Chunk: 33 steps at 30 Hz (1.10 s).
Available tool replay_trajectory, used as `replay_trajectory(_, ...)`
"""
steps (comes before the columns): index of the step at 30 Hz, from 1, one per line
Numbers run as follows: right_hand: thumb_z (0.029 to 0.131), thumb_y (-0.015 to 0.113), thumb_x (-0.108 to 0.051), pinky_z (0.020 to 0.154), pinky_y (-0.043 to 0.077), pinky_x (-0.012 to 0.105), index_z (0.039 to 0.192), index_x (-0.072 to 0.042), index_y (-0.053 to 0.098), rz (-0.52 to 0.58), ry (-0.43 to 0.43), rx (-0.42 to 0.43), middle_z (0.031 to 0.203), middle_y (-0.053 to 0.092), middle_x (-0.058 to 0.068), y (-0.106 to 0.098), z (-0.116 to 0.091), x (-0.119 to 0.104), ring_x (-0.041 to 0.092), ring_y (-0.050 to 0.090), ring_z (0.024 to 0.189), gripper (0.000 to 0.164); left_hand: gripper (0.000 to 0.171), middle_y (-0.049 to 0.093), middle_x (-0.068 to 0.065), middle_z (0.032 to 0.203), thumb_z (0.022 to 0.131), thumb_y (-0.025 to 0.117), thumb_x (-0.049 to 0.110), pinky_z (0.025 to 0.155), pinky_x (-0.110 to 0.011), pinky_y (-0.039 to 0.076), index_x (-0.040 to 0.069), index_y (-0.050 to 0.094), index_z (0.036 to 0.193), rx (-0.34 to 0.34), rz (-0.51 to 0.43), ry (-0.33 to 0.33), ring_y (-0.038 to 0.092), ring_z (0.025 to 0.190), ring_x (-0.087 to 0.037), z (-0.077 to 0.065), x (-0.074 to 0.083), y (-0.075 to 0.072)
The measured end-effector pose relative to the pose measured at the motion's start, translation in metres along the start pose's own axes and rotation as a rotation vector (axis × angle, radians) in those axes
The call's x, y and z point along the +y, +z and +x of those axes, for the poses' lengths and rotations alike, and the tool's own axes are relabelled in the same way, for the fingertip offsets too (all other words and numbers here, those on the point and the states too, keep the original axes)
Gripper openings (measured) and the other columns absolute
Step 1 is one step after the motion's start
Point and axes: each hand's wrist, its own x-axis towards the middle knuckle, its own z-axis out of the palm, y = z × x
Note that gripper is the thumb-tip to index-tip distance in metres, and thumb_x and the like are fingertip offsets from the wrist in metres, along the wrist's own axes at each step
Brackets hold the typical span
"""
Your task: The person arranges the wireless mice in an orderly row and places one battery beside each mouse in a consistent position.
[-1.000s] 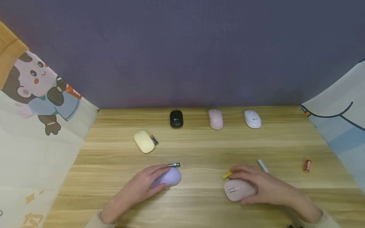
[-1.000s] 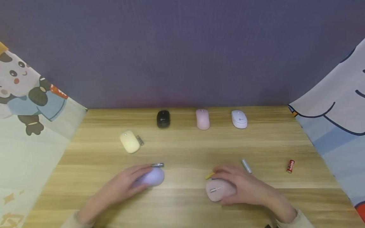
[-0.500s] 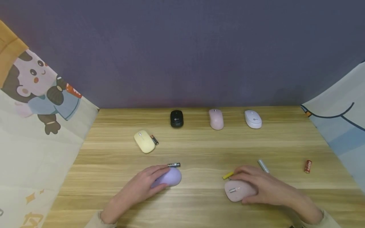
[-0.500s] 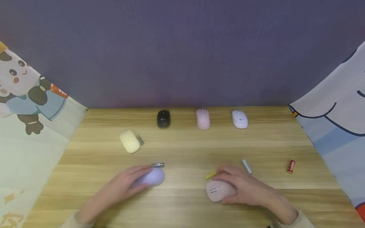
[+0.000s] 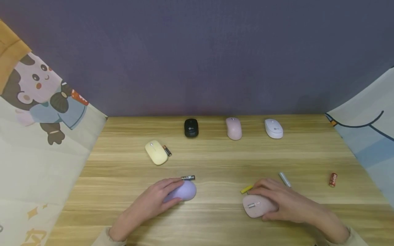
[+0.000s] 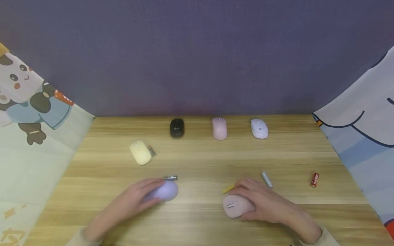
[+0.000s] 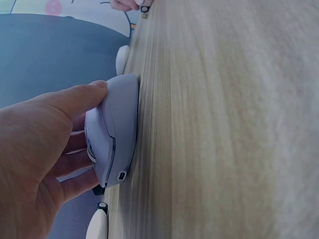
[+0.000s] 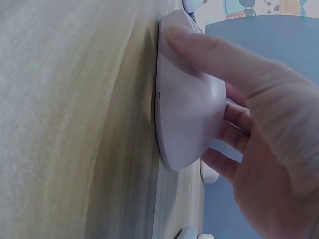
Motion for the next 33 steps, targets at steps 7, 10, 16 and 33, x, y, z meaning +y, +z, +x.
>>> replay_trajectory(7,0.067,0.094,-0.040,0.101,0.037,0.015,0.132,-0.033,0.064,-0.014,-0.010,-0.001,0.128,0.055,-0.023,0.000,0.001,-0.001,0.003,0.051,0.117,0.072,0.053,0.069,-0.012,0.131,0.090,0.081,0.031,0.095,-0.043,0.061,0.004,0.067,0.132,0.000,0.001,-0.004,0.069,0.115,-0.028,-0.001,0.000,0.001)
replay_trajectory(10,0.068,0.095,-0.038,0.101,0.037,0.015,0.131,-0.033,0.064,-0.012,-0.017,-0.002,0.128,0.055,-0.023,0.000,0.003,-0.002,0.003,0.051,0.116,0.071,0.054,0.069,-0.011,0.131,0.089,0.082,0.032,0.096,-0.042,0.061,0.005,0.067,0.133,-0.010,0.000,-0.018,0.069,0.116,-0.027,0.000,0.000,0.001)
replay_trajectory(16,0.067,0.095,-0.037,0.098,0.042,0.019,0.129,-0.032,0.065,-0.017,-0.033,0.004,0.126,0.057,-0.023,-0.002,0.005,-0.003,0.003,0.053,0.114,0.069,0.055,0.069,-0.011,0.132,0.088,0.083,0.032,0.097,-0.041,0.061,0.006,0.067,0.133,-0.023,-0.003,-0.030,0.069,0.117,-0.026,0.001,0.000,0.001)
replay_trajectory(33,0.066,0.097,-0.034,0.095,0.044,0.012,0.128,-0.031,0.065,-0.019,0.026,0.071,0.123,0.057,-0.018,-0.028,0.008,0.000,0.005,0.056,0.109,0.069,0.054,0.068,-0.012,0.132,0.090,0.081,0.033,0.098,-0.043,0.060,0.005,0.067,0.134,-0.022,-0.024,-0.033,0.068,0.118,-0.027,0.001,-0.001,0.001)
